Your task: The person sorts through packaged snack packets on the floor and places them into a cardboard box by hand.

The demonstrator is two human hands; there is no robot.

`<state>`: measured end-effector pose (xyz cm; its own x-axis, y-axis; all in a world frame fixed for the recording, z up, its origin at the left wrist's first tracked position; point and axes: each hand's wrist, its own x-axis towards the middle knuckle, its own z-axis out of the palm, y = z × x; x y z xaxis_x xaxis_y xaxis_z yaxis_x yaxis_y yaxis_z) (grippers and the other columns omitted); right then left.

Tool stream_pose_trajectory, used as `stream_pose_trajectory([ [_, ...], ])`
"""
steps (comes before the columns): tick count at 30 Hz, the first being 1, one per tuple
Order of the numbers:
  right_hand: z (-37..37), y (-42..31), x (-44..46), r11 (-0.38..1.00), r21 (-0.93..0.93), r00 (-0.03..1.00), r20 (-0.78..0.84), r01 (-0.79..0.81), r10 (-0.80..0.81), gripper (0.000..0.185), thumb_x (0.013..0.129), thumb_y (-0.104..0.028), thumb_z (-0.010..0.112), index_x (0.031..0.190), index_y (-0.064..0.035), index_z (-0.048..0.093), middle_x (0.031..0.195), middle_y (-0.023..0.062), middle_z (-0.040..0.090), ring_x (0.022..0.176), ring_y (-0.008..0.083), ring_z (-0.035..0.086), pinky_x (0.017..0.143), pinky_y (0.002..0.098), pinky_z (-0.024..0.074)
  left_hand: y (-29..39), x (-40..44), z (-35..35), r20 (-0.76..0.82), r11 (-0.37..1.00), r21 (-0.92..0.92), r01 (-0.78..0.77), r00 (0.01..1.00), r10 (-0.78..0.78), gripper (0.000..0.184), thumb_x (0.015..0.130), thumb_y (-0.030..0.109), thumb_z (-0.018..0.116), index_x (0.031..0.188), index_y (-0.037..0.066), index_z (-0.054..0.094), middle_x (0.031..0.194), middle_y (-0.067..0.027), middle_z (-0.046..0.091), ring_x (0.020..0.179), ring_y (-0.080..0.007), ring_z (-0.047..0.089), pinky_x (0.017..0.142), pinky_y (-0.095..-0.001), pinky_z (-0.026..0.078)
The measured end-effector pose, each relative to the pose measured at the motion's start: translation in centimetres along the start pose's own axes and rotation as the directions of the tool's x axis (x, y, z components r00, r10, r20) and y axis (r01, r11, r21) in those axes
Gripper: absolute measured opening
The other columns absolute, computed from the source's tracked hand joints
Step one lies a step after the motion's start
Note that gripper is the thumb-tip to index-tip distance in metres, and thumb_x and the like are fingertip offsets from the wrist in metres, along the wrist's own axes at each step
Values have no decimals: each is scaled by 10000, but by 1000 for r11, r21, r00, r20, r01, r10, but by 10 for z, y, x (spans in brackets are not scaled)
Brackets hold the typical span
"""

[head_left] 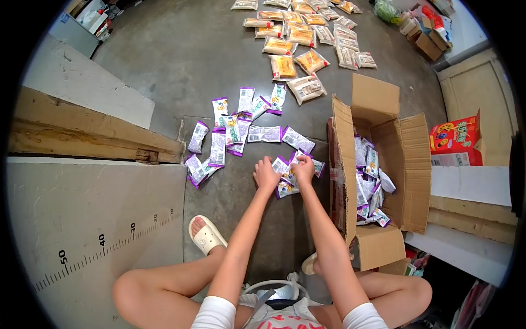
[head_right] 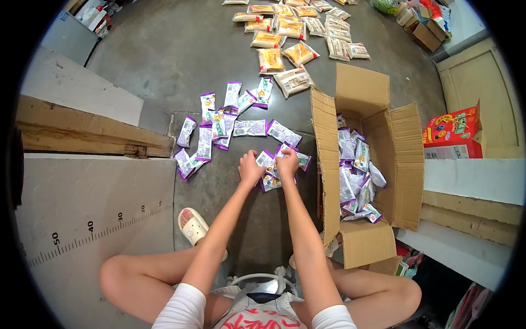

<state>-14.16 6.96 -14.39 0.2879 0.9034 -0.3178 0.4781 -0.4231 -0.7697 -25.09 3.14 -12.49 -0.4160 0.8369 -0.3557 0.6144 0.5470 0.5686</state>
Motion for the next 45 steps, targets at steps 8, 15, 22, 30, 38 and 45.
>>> stream_pose_trajectory([
  [8,-2,10,-23,980,168,958,-243,-111,150,414,454,5,641,771,-58,383,808,103,479,726,202,493,624,281,393,-20,-2,1,50,993,-108,38,998,-33,337,552,228,599,777,10,473,781,-150,509,768,-284,488,647,-361,387],
  [15,-10,10,-50,745,536,896,403,-397,187,175,609,6,536,781,0,503,745,61,540,632,133,521,546,230,405,-46,-6,-2,162,728,-675,121,987,-14,258,631,141,546,821,-16,471,762,-112,538,678,-194,523,601,-282,402],
  [22,-15,-9,-68,662,636,850,528,-395,0,162,676,-37,491,833,2,496,767,51,530,671,118,505,586,224,395,-36,-29,-29,357,414,-859,300,932,66,202,699,94,474,882,7,470,796,-66,527,686,-133,508,599,-252,404],
  [30,-62,-81,-103,674,600,793,608,-431,-35,200,682,-123,508,844,-20,457,740,59,509,644,130,501,580,245,408,-14,-45,-84,385,179,-914,363,917,103,218,713,176,466,860,16,484,791,-75,531,666,-150,519,592,-264,416],
  [38,-62,-132,-109,736,582,662,707,-344,-250,278,708,-216,472,894,-12,443,806,80,527,690,164,529,605,270,427,18,-74,-174,383,123,-924,362,883,271,358,746,295,344,946,16,445,899,-110,516,808,-218,508,738,-331,387],
  [45,-89,-172,-140,685,645,649,687,-338,-327,213,679,-203,502,800,-29,477,753,48,511,670,139,506,572,256,406,30,-82,-208,368,152,-930,336,850,377,365,751,296,331,954,13,440,903,-111,517,822,-222,505,746,-343,384],
])
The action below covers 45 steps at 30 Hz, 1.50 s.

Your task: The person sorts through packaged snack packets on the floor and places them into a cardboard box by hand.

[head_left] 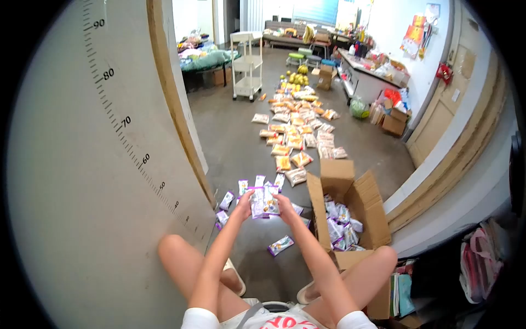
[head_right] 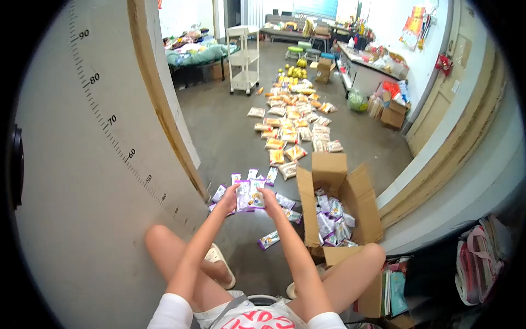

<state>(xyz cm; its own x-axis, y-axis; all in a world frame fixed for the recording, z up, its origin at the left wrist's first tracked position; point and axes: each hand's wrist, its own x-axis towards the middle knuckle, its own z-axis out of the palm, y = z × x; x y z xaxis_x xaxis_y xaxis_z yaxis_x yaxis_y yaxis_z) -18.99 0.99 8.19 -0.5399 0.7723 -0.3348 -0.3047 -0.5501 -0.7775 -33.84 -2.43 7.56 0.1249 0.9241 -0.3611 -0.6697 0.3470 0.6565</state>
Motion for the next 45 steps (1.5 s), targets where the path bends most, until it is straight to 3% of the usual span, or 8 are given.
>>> stream_pose_trajectory([
  [4,-7,1,1,998,43,998,51,-38,36,234,669,-218,507,819,-40,488,805,59,501,729,143,492,620,286,406,11,-26,22,-34,999,30,37,999,-36,361,752,293,331,958,16,438,900,-110,518,821,-219,507,746,-351,383],
  [7,3,-9,-8,1000,-14,1000,2,1,-1,284,731,-202,404,929,0,437,832,103,530,722,178,534,637,285,433,12,-31,34,-11,999,28,24,1000,-23,376,747,308,334,966,18,433,908,-112,513,826,-228,504,740,-363,386],
  [14,3,-32,-31,998,-45,998,-48,-33,30,241,716,-228,418,851,-38,479,774,54,543,673,140,533,577,258,431,15,-48,73,-12,999,10,-35,999,35,387,757,296,303,958,-14,418,914,-129,496,845,-242,490,751,-365,386],
  [19,-7,-51,-50,999,-2,998,-47,-47,47,246,710,-235,419,863,-52,480,773,46,542,681,144,529,598,261,425,-1,-20,72,105,992,-123,20,994,-7,382,757,289,320,967,-18,407,909,-143,497,853,-256,487,752,-392,381],
  [22,-26,-60,-64,1000,0,995,-102,-1,1,262,700,-258,427,863,-60,479,777,50,543,681,141,529,603,279,419,-13,-5,86,182,994,-102,49,983,-29,394,754,300,324,987,-13,379,940,-140,483,868,-262,478,763,-399,369],
  [29,-69,-68,-72,998,12,977,-200,70,-66,235,695,-240,442,844,-65,483,755,41,543,628,140,533,553,266,419,-32,2,129,151,997,-28,73,986,-68,385,755,313,329,964,-2,405,924,-130,494,873,-249,478,765,-398,365],
  [39,-68,-92,-112,989,-52,940,-306,141,-150,212,645,-207,507,813,-78,499,717,31,532,609,136,521,520,269,419,-41,6,157,236,992,-1,128,964,-124,380,765,302,294,979,10,413,949,-123,488,887,-249,470,786,-391,345],
  [45,-105,-94,-127,975,38,942,-266,221,-203,237,704,-238,448,840,-50,495,744,52,542,622,142,538,529,273,450,-67,21,179,253,983,49,178,950,-185,379,767,288,296,988,-1,401,956,-125,484,879,-250,475,767,-387,365],
])
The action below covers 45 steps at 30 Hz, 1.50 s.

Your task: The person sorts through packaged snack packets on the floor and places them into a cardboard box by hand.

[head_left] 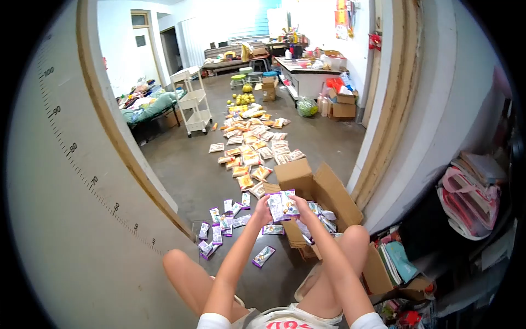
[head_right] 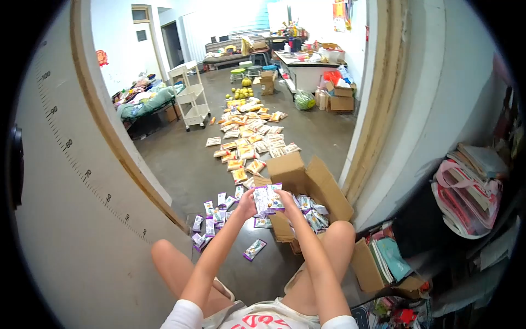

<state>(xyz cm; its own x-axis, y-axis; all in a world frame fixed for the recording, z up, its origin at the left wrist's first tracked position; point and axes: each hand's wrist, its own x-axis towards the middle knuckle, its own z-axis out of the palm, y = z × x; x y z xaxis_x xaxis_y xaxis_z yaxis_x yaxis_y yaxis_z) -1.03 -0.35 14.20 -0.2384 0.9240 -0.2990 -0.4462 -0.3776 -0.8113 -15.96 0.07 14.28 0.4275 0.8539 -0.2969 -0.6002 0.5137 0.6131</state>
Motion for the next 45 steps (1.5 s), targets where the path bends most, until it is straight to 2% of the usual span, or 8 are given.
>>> stream_pose_trajectory([
  [2,-24,-1,4,994,104,999,32,40,-43,258,732,-265,414,848,-50,498,753,55,548,617,141,543,531,279,454,-11,12,14,35,1000,2,29,999,-29,372,768,293,302,985,8,402,954,-123,483,877,-250,475,761,-379,371],
  [6,-62,-22,-13,980,129,981,-143,153,-134,304,765,-309,359,845,-54,506,759,46,552,658,140,542,560,272,446,-41,40,48,73,993,99,70,994,-77,364,766,295,305,971,15,414,943,-113,492,864,-236,480,757,-370,372],
  [14,-142,-17,-35,927,300,972,-128,226,-196,356,773,-342,319,906,-50,473,800,64,544,704,165,537,630,294,441,-107,83,65,125,983,100,154,978,-166,363,764,281,299,989,21,412,934,-103,500,849,-226,491,759,-368,374],
  [27,-168,3,-27,951,294,989,-138,96,-58,329,787,-305,308,917,-41,454,847,73,531,732,180,530,650,299,432,-120,80,65,-69,971,49,235,970,-232,370,777,289,284,990,14,412,953,-125,488,884,-243,470,772,-372,363],
  [33,-172,20,-26,941,335,972,-230,44,37,348,775,-323,326,930,-37,449,876,84,522,768,200,517,669,320,423,-134,88,43,-46,974,-6,227,973,-227,368,755,318,343,982,37,409,957,-106,483,887,-244,465,743,-403,371],
  [37,-173,18,-33,932,361,966,-249,30,66,354,779,-290,341,992,-10,376,968,158,435,834,276,468,710,403,411,-139,98,28,-125,956,36,292,950,-286,412,723,367,388,1023,86,372,994,-86,445,906,-242,426,736,-437,340],
  [41,-173,17,-35,903,430,944,-301,8,135,686,721,-275,465,1169,-51,-5,1094,293,212,875,389,422,727,401,403,-144,105,19,-216,959,14,283,937,-274,548,707,400,408,1123,95,225,1111,-169,281,956,-342,350,725,-467,346],
  [45,-169,17,-36,926,378,953,-286,14,103,727,722,-286,465,1174,-64,-59,1094,296,220,867,380,431,733,379,402,-146,104,15,-263,964,18,266,931,-252,601,710,408,399,1175,163,108,1157,-197,182,970,-374,325,716,-484,357],
])
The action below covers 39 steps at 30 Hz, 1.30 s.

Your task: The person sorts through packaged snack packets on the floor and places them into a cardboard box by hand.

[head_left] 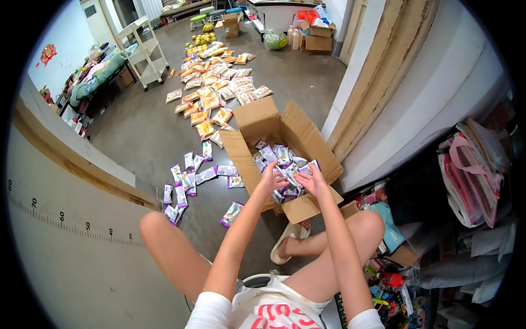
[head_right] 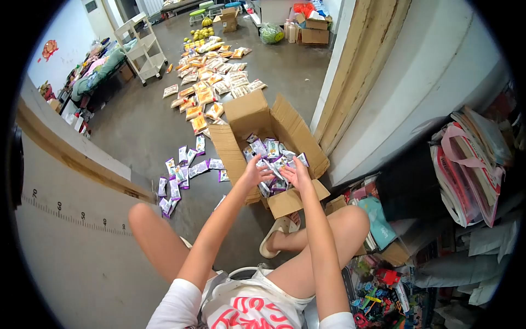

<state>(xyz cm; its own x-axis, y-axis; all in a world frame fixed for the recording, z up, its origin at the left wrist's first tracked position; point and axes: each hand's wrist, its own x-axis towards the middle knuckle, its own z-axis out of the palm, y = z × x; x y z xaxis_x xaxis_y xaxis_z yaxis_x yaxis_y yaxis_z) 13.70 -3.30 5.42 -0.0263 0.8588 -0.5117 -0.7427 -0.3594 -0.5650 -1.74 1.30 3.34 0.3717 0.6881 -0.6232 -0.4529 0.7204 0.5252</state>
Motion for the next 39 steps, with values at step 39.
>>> stream_pose_trajectory([
  [39,184,110,23,593,-696,856,517,405,21,495,753,-403,330,1124,-75,330,1198,67,264,1132,206,172,911,318,99,112,-159,-193,-119,743,189,-642,736,666,526,744,376,360,1174,124,192,1204,-83,236,1104,-222,219,855,-429,187],
])
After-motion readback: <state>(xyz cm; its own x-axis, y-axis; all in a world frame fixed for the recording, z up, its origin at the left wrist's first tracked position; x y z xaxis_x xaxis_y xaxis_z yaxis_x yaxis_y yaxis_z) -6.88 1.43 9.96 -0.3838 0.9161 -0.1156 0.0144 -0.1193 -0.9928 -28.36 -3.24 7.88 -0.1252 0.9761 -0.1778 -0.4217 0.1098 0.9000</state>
